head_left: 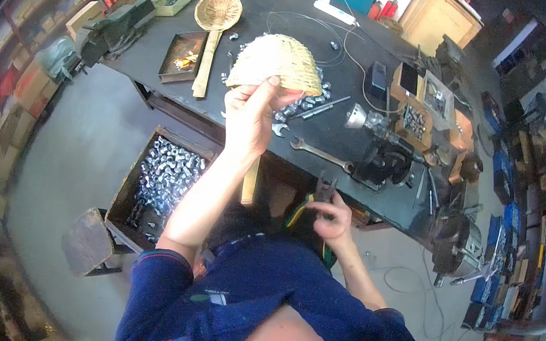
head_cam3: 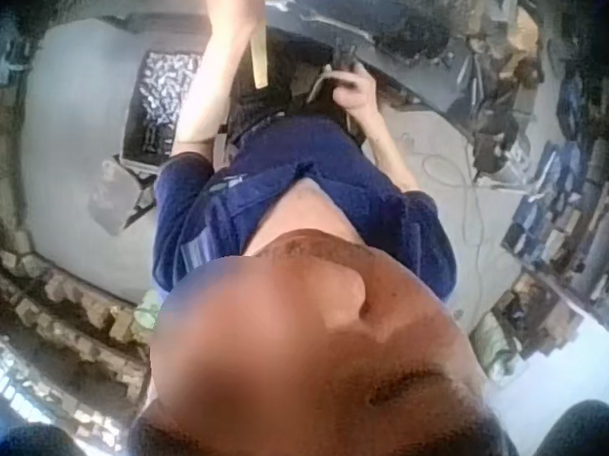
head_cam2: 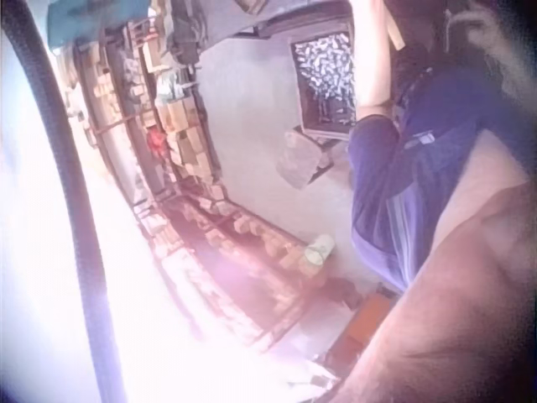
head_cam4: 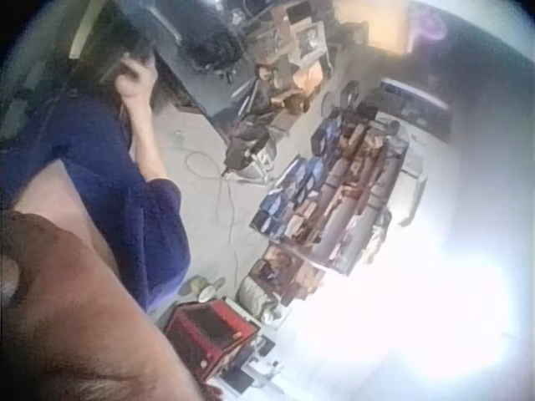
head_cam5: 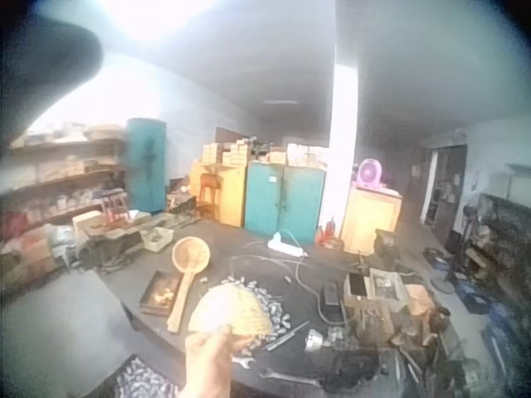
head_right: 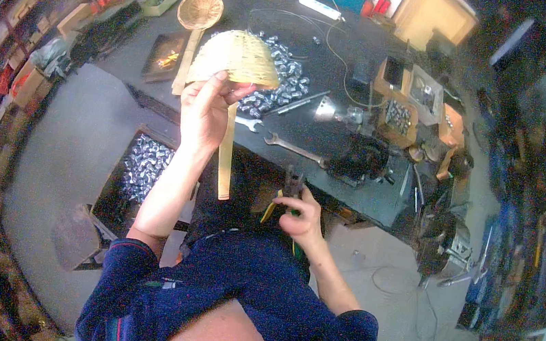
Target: The person weaves a small basket using a thin wooden strip and pliers. They repeatedly wrap the strip around the basket's rim, tuck it into the weave, and trim excess material with pliers. The basket gradually takes shape as the person continues the weaving process.
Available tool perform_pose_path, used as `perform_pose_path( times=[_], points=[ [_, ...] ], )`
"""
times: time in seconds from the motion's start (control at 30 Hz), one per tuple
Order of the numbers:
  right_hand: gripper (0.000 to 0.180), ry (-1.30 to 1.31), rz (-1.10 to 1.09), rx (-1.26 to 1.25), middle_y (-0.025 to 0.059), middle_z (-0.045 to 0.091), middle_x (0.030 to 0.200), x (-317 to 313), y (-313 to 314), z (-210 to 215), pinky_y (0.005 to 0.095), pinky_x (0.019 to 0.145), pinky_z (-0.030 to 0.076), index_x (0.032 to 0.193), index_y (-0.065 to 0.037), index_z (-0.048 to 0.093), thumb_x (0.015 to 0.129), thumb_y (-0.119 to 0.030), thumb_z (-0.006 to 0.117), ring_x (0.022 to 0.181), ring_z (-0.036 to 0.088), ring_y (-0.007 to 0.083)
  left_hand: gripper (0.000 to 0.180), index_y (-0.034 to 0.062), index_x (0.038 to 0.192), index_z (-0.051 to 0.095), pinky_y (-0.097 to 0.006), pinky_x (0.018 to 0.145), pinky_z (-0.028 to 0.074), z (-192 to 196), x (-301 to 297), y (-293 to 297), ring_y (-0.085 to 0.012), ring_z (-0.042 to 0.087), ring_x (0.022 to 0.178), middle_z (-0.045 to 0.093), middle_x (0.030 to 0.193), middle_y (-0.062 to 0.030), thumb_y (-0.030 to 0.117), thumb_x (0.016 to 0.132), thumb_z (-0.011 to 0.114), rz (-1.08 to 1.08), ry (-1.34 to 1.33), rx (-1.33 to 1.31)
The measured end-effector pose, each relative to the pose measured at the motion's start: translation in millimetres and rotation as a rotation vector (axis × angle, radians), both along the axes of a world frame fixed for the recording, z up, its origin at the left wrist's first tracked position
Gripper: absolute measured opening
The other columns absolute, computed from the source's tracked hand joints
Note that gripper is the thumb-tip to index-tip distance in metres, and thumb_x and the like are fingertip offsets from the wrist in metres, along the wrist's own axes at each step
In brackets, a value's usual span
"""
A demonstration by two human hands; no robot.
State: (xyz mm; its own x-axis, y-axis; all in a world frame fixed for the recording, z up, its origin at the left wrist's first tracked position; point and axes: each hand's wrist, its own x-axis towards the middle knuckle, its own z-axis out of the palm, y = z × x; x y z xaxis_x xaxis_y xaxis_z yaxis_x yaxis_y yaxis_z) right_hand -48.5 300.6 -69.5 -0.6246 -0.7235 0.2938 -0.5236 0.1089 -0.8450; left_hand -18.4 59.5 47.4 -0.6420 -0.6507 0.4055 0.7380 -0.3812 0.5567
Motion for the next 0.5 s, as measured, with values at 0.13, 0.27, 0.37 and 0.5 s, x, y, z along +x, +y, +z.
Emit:
perform_pose_path(
  times=[0.13, 0.27, 0.37, 0.5],
  points=[
    [0.025, -1.175, 0.231, -0.203, 0.006, 0.049, 0.058, 5, 10, -8, 0.0242, 0.04, 0.028, 0.085, 0.009, 0.065, 0.068, -0.006, 0.054, 0.045, 0.038, 0.0098, 0.017, -0.0073, 0.092, 0.063, -0.042, 0.079, 0.055, -1, -6, 14, -0.0271, 0.066, 0.082, 0.065, 0.093, -0.0175, 0.007, 0.088, 0.056, -0.005, -0.059, -0.047],
    [0.018, -1.201, 0.317, -0.126, 0.0064, 0.053, 0.059, 6, 9, -6, 0.0241, 0.04, 0.033, 0.081, 0.005, 0.066, 0.07, -0.003, 0.054, 0.046, 0.044, 0.0101, 0.018, -0.0076, 0.092, 0.063, -0.045, 0.08, 0.055, -9, -12, 21, -0.0276, 0.065, 0.085, 0.064, 0.094, -0.0181, 0.008, 0.089, 0.055, -0.033, -0.099, -0.097],
    [0.018, -0.883, 0.183, 0.04, 0.0058, 0.062, 0.068, -5, 11, -8, 0.0225, 0.039, 0.036, 0.078, 0.001, 0.067, 0.067, 0.003, 0.053, 0.048, 0.051, 0.0082, 0.017, -0.0074, 0.092, 0.063, -0.046, 0.08, 0.055, -5, -12, 32, -0.0279, 0.065, 0.085, 0.064, 0.095, -0.0183, 0.007, 0.089, 0.054, -0.027, -0.087, -0.065],
    [0.017, -0.737, 0.225, -0.287, 0.0131, 0.065, 0.079, -28, 2, 58, 0.0189, 0.039, 0.036, 0.079, 0.004, 0.066, 0.066, -0.003, 0.058, 0.045, 0.049, 0.0064, 0.017, -0.007, 0.091, 0.063, -0.047, 0.08, 0.055, -9, -5, 37, -0.0292, 0.065, 0.087, 0.064, 0.096, -0.0184, 0.007, 0.089, 0.053, -0.047, -0.072, -0.154]
  ],
)
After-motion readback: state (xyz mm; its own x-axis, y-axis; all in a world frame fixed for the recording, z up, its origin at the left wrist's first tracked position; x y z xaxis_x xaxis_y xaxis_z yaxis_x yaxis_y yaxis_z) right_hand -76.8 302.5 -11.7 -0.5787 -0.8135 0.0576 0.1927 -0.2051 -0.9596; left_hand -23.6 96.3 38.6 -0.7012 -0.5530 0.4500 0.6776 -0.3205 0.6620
